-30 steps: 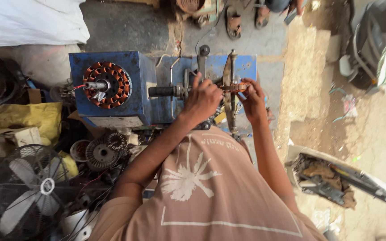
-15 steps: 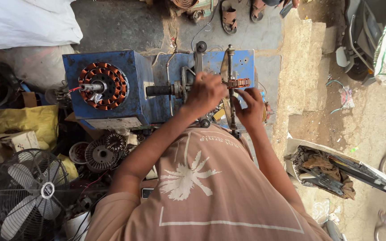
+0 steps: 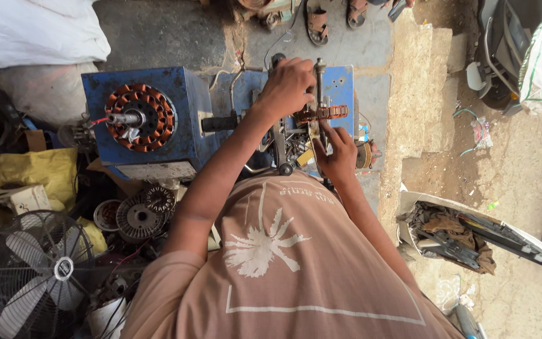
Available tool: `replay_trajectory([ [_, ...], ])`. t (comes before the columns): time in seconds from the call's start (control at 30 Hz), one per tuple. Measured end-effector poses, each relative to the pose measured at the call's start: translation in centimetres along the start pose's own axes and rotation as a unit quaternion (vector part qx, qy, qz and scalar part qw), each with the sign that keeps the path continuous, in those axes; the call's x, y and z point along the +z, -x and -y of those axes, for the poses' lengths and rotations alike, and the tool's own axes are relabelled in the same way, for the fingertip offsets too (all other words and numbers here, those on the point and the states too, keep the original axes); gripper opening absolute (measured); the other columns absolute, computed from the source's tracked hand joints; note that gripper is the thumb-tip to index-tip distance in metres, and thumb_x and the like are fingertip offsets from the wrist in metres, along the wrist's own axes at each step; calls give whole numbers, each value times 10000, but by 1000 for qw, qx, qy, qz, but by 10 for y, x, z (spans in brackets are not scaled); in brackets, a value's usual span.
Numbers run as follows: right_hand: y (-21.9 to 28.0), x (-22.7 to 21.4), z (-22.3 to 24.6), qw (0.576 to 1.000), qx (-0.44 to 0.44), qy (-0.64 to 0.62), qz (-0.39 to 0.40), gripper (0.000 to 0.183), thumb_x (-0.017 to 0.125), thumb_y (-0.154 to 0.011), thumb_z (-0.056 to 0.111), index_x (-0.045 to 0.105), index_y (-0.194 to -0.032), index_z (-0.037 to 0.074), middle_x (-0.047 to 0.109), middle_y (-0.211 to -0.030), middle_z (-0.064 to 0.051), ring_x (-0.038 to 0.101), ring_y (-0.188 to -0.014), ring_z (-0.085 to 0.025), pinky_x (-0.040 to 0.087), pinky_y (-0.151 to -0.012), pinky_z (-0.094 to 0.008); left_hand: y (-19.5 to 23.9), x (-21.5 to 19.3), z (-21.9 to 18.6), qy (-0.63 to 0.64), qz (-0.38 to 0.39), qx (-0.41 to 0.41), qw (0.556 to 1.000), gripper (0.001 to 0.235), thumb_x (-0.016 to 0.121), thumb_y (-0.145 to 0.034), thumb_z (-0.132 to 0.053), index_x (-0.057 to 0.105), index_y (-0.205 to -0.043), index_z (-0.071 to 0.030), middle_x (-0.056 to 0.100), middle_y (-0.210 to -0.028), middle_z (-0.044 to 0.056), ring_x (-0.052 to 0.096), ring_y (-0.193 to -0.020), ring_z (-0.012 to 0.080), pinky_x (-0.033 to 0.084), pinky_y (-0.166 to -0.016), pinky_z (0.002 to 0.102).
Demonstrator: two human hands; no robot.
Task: The person winds copper wire around the poles of a motor stator by hand while using a mechanical winding machine, occasionally pulling and positioning the wire segments.
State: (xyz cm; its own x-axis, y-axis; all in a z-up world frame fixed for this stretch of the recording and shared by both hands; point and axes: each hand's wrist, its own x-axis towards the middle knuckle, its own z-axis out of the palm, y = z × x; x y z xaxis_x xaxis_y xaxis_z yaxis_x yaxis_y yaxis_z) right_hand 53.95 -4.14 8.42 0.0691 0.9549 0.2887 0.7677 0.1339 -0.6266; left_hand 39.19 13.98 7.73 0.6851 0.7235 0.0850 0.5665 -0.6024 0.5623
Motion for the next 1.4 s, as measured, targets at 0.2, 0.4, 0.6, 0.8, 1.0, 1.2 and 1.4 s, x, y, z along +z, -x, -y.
replay_trajectory([
  [0.2,-14,-9,3,1000,-10,1,-6,355,816,-854,52,739,-1200,69,665,-1010,-129,667,-873,-324,530,-739,-410,-15,41,24,-87,-113,103,985,192,890,-785,-200,742,-756,-82,658,-921,82,629,-930,232,416,-1086,561],
  [0.4,-53,-8,0,996,-82,-20,-32,178,706,-930,142,751,-1076,49,638,-1133,-204,590,-1085,-359,480,-938,-446,-1,39,24,-140,-157,110,971,104,771,-821,-87,700,-747,-110,630,-915,55,631,-981,222,331,-1183,546],
  [0.6,-72,5,-29,984,56,-145,91,269,584,-1027,199,751,-981,-8,622,-983,-147,596,-941,-298,472,-862,-409,40,30,0,-79,-210,13,974,164,776,-929,-151,711,-794,-82,623,-806,53,637,-870,222,325,-1197,570],
  [0.8,-70,7,-44,975,53,-186,106,250,602,-1030,185,745,-1004,-18,620,-1000,-138,590,-958,-283,474,-857,-386,96,39,-33,100,-133,-34,986,213,817,-868,-250,783,-1026,-111,695,-924,46,663,-981,236,223,-1207,583],
  [1.0,-63,11,-28,976,30,-217,12,187,712,-934,86,688,-1107,20,567,-1079,-133,615,-999,-278,555,-821,-388,103,37,-40,90,0,18,996,326,818,-774,-217,785,-1075,-97,692,-1004,57,655,-1107,255,56,-1230,656],
  [1.2,-16,14,-11,990,-122,68,-19,248,809,-804,8,776,-1039,80,573,-837,-90,571,-800,-278,436,-666,-435,90,21,-40,-50,105,12,993,176,643,-980,-44,767,-879,-117,669,-834,46,652,-964,192,102,-1262,707],
  [1.4,3,45,-29,921,189,-337,-55,94,810,-934,48,733,-979,16,664,-863,-41,596,-762,-107,454,-679,-253,48,8,-25,-75,-88,88,989,130,692,-881,-65,735,-765,-105,657,-797,19,639,-959,235,199,-1219,692],
])
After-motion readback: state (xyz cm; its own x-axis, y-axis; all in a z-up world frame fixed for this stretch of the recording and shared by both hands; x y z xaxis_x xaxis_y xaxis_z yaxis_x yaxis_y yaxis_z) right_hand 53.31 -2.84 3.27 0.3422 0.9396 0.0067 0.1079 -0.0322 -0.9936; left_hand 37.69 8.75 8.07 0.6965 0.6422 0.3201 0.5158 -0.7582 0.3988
